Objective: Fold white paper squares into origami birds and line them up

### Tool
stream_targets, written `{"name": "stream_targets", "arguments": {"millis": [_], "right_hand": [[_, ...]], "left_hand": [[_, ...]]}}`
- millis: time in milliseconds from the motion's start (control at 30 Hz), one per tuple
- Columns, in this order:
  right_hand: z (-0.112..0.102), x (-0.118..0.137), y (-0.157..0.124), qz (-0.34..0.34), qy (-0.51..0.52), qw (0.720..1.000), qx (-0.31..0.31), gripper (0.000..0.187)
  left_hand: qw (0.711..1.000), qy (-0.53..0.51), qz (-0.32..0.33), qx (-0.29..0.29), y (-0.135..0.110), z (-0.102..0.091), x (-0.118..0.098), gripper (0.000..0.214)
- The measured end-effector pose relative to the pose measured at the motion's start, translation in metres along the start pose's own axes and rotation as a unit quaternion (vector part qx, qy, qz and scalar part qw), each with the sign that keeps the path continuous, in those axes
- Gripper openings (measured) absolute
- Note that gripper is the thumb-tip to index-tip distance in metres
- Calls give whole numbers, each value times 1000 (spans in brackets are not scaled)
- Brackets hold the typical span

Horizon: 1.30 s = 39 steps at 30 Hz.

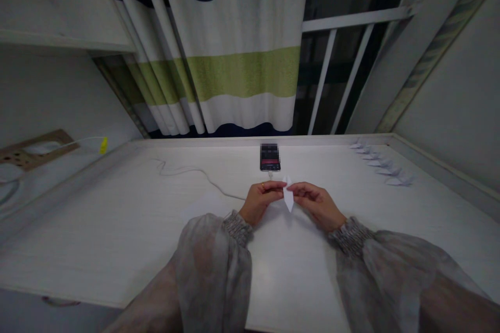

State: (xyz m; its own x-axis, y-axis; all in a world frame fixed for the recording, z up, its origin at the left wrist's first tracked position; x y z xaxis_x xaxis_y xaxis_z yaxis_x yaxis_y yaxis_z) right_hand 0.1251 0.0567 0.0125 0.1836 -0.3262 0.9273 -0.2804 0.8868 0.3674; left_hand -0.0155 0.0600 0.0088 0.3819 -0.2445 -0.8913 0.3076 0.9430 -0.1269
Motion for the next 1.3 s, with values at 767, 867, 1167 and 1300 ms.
{"name": "stream_targets", "arguments": {"millis": [767,867,1167,1300], "right_hand": [[-3,-2,1,-3,-30,998,-59,17],[-3,-3,1,-11,-10,997,-71,15],[5,-3,0,32,53,993,-98,20],[9,-1,0,30,95,988,-117,25]], "left_hand": [[992,92,82,-31,-2,4,-4,15],[990,100,91,-32,-3,5,-4,13],[994,66,70,-46,-2,7,1,17],[994,57,59,-68,-2,9,3,21]]}}
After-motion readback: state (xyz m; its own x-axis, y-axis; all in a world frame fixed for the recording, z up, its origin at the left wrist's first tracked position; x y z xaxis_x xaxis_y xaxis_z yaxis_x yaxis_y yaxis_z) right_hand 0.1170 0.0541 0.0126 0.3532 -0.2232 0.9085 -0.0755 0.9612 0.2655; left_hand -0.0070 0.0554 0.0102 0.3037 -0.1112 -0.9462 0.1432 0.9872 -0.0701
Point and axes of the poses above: each hand's wrist, its own y-axis towards the middle knuckle, its own z-axis out of the palm, x = y × z, the point moved 3 cm from there along y, towards the middle knuckle, and after that the axes turned 10 degrees about -z, right-handed, at the moved point
